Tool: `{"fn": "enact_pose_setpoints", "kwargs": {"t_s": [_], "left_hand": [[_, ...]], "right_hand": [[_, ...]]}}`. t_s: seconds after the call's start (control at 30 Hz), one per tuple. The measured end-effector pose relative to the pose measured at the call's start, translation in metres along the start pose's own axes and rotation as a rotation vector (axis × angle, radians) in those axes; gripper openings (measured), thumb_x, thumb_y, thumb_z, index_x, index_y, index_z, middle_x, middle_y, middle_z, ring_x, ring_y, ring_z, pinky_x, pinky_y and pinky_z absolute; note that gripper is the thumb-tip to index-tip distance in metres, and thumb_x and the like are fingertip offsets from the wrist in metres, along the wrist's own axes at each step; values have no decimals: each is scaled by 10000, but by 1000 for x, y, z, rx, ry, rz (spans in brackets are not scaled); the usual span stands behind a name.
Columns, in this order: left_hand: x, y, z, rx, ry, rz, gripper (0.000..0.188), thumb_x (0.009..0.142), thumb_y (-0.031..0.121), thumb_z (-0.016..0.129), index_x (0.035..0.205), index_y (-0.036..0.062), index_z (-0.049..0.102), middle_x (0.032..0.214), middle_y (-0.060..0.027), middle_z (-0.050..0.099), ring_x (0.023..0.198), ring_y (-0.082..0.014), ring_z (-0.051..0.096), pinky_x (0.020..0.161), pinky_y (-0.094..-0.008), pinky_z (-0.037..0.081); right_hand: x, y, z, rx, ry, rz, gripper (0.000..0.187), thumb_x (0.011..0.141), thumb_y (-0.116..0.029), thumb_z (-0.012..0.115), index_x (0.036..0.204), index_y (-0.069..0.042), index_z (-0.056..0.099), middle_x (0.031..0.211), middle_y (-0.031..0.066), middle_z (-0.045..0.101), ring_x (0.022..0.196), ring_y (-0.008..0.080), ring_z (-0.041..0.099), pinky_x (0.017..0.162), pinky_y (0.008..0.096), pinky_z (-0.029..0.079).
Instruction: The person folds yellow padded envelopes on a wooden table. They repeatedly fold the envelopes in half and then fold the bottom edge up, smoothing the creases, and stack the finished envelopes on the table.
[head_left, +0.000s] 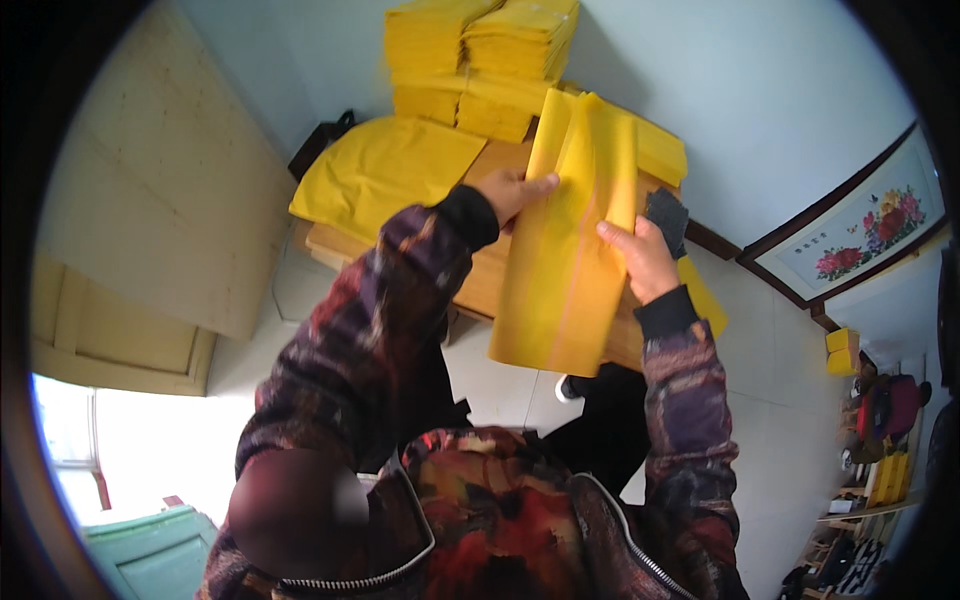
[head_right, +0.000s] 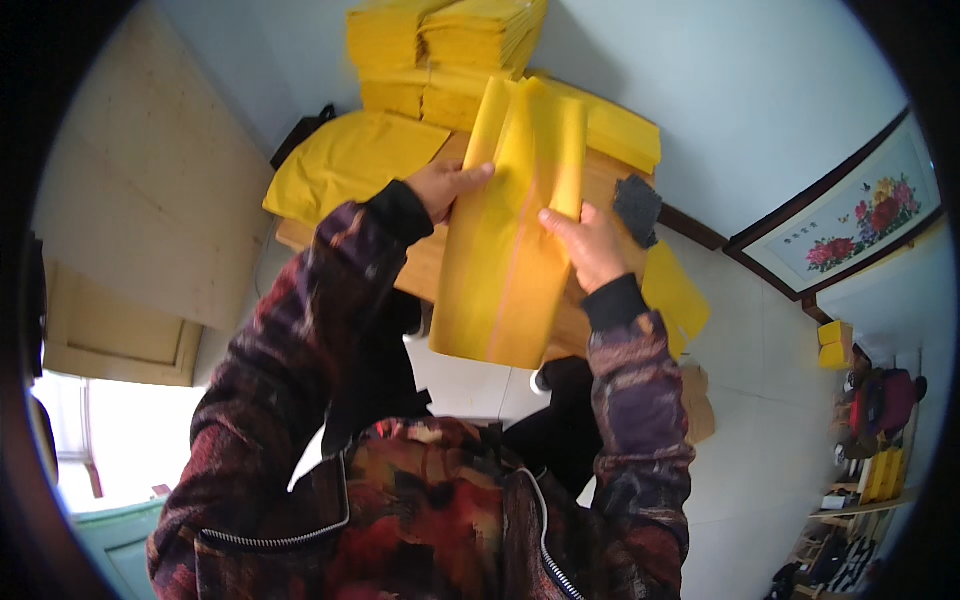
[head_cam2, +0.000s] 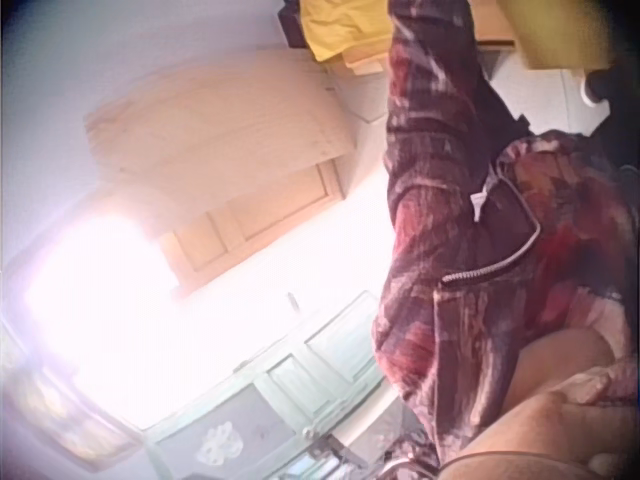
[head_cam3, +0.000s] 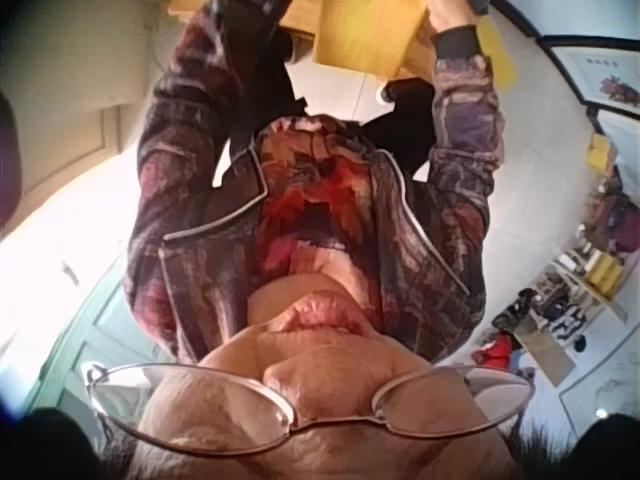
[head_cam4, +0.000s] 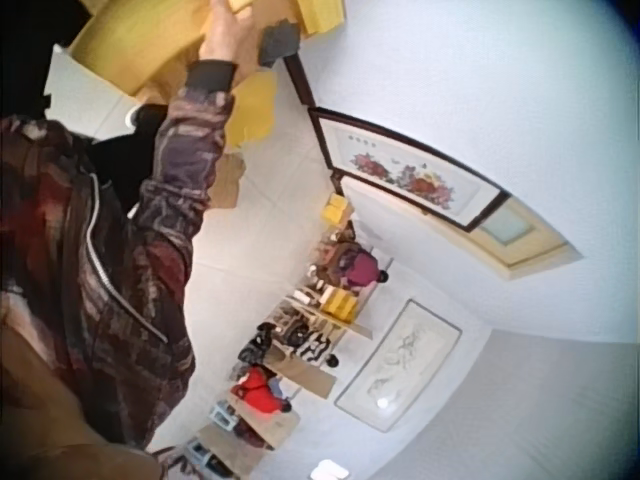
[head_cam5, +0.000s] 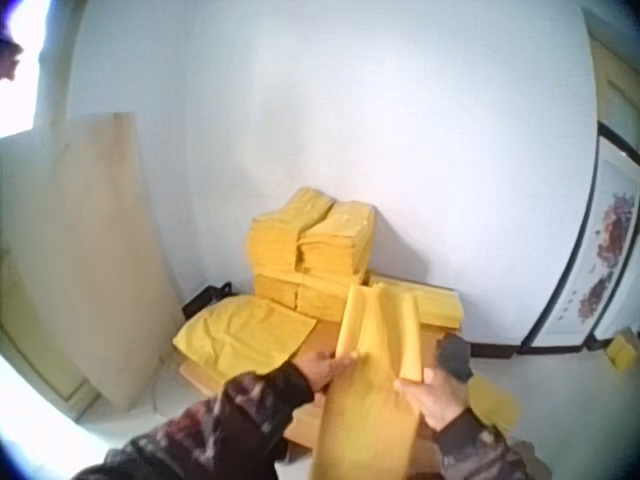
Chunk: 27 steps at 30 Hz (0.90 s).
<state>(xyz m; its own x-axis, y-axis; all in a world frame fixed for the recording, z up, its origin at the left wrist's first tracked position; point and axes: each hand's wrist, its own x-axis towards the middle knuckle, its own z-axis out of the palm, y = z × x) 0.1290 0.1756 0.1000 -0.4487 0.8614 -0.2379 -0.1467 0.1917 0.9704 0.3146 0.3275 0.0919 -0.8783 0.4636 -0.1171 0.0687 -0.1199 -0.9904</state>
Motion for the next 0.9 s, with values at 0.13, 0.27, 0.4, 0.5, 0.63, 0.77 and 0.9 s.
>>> {"fn": "enact_pose_setpoints", "kwargs": {"t_s": [0.13, 0.27, 0.4, 0.5, 0.63, 0.77, 0.9], "left_hand": [[-9, -48, 0, -305, -83, -301, 446, 942, 421, 486, 1182, 48, 536, 1050, -83, 651, 849, -166, 648, 736, -331, 536], [-21, -88, 6, -436, -49, -369, 407, 938, 372, 494, 1187, 52, 535, 1081, -81, 642, 895, -169, 638, 802, -326, 523], [-26, -97, 1, -431, -31, -358, 388, 919, 308, 537, 1206, 47, 520, 1096, -77, 636, 907, -174, 635, 826, -337, 518], [-26, -98, -2, -399, -57, -324, 401, 910, 255, 553, 1249, 52, 486, 1115, -70, 626, 911, -171, 638, 830, -337, 522], [-24, -102, -7, -388, -101, -296, 465, 898, 169, 565, 1327, 64, 419, 1143, -57, 611, 934, -164, 642, 839, -337, 530], [-22, -106, -9, -358, -97, -276, 507, 883, 114, 575, 1356, 70, 395, 1151, -52, 605, 954, -165, 640, 841, -347, 535], [-18, -108, -10, -330, -93, -262, 509, 878, 92, 575, 1354, 74, 398, 1151, -56, 600, 960, -173, 637, 843, -357, 536]], "right_hand": [[7, 37, -13, 227, -118, 287, 359, 875, -142, 624, 1176, 32, 533, 1077, 111, 631, 951, 194, 630, 830, 322, 519], [8, 76, -14, 307, -113, 390, 364, 874, -143, 626, 1181, 29, 532, 1078, 123, 633, 928, 208, 643, 811, 341, 539], [9, 88, -7, 302, -83, 399, 364, 873, -140, 627, 1179, 34, 534, 1085, 124, 633, 942, 202, 637, 824, 336, 530], [10, 87, -3, 288, -75, 391, 369, 872, -142, 628, 1182, 35, 533, 1087, 118, 633, 942, 196, 635, 826, 330, 525], [12, 88, -2, 299, -76, 404, 373, 872, -145, 631, 1185, 32, 533, 1089, 114, 633, 942, 193, 632, 826, 321, 520], [13, 93, -4, 278, -73, 387, 378, 872, -153, 632, 1189, 28, 533, 1094, 114, 631, 956, 192, 626, 842, 320, 510], [17, 98, -5, 276, -83, 359, 358, 865, -159, 641, 1163, 21, 561, 1087, 104, 636, 956, 195, 620, 853, 324, 492]]}}
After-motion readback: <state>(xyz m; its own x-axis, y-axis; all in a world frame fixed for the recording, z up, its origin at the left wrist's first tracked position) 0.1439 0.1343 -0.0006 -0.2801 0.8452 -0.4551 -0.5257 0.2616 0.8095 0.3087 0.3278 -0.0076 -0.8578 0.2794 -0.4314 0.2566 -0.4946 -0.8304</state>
